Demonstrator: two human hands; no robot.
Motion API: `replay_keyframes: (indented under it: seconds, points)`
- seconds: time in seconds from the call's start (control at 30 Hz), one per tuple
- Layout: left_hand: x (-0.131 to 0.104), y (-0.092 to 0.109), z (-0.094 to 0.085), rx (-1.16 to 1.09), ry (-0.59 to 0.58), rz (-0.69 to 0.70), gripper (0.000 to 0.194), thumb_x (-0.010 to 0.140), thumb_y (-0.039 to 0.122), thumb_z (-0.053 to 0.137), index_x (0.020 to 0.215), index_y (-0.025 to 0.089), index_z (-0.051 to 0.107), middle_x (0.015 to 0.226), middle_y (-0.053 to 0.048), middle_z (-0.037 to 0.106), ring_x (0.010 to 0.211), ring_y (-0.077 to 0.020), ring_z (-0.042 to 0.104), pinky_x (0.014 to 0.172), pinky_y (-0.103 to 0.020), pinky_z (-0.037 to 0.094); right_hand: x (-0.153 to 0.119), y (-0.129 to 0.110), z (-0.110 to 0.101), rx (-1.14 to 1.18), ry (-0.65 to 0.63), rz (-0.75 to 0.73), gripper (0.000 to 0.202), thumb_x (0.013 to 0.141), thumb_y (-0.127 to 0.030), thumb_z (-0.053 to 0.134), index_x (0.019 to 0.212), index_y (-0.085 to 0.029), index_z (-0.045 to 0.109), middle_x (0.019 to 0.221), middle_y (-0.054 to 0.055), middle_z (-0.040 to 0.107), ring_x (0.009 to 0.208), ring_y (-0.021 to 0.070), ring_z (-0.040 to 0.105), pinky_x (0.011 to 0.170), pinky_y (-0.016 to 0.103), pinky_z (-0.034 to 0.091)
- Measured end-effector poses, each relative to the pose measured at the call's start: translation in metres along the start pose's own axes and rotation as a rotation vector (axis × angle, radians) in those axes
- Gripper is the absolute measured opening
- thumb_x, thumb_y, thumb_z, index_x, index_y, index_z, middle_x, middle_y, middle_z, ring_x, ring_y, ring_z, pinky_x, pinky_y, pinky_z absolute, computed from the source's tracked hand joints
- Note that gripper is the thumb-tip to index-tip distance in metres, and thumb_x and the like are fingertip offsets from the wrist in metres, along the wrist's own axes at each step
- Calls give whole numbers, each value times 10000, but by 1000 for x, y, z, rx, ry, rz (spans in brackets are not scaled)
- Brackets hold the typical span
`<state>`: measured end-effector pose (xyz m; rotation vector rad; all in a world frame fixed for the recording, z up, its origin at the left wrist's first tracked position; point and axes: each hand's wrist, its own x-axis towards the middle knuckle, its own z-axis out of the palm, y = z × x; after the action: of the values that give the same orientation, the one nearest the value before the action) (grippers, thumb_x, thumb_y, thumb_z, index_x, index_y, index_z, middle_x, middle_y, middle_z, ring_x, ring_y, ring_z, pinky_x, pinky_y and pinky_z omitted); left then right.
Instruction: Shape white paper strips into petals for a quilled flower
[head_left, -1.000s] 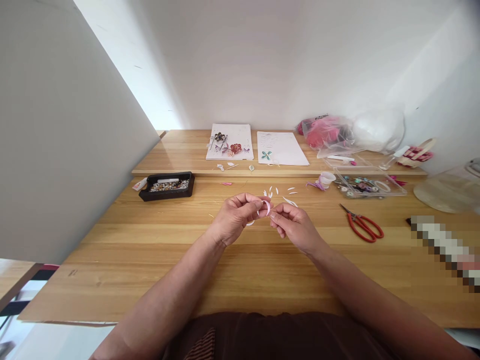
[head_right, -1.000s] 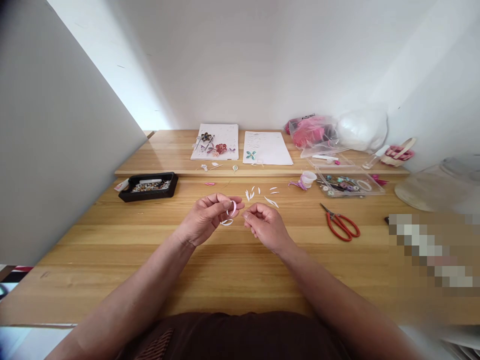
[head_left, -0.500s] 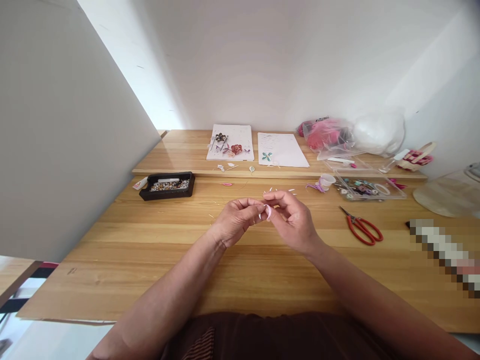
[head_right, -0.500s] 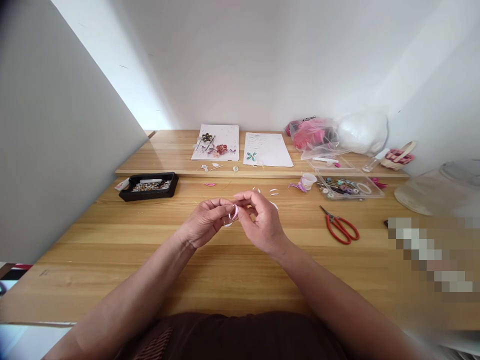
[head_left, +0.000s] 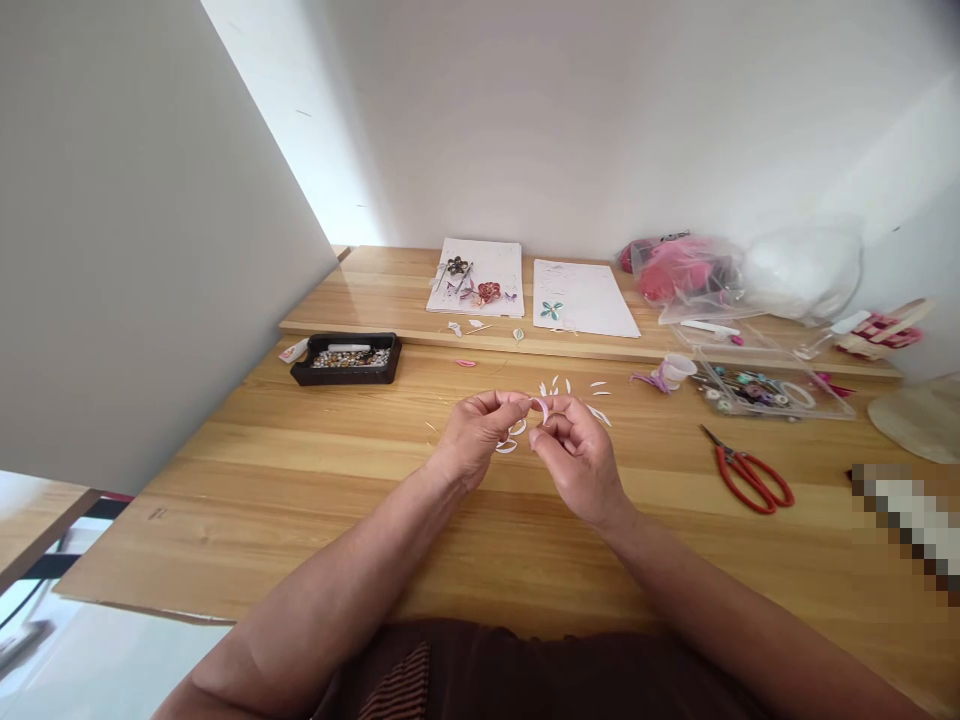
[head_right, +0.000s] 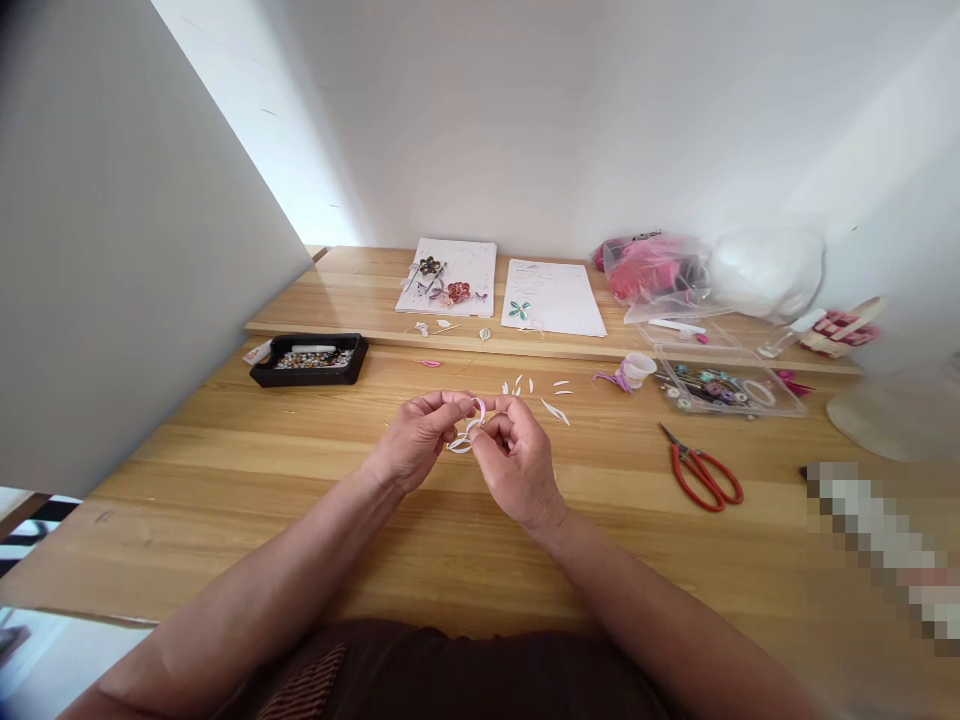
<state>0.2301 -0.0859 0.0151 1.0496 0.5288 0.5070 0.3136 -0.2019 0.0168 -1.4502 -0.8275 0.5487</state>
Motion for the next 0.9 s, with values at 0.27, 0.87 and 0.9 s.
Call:
replay_keyframes:
  seconds: [0.27, 0.87, 0.9]
  points:
    - [-1, -1, 4, 2, 17, 13, 337, 655, 444, 855, 714, 144, 713, 631, 25, 573, 488, -41, 342, 490, -241, 249, 3, 7, 5, 183, 28, 86, 278, 858, -449, 686, 966, -223, 568, 581, -57, 540, 525, 112, 449, 507, 259, 337]
    - [-3, -5, 7, -25, -37, 25, 288, 662, 392, 858, 706, 140, 724, 650, 1, 611, 576, -75, 477, 590, -240, 359, 5, 15, 7, 336, 148, 109, 242, 817, -445, 742, 897, -238, 644, 546, -72, 480, 457, 81, 377, 430, 230, 280]
    - [-3, -5, 7, -34, -34, 6, 288, 654, 386, 865, 709, 139, 728, 648, -1, 611, 575, -74, 474, 581, -237, 349, 6, 15, 8, 358, 156, 121, 246, 803, -440, 756, 886, -236, 646, 543, -73, 478, 447, 75, 362, 419, 226, 260]
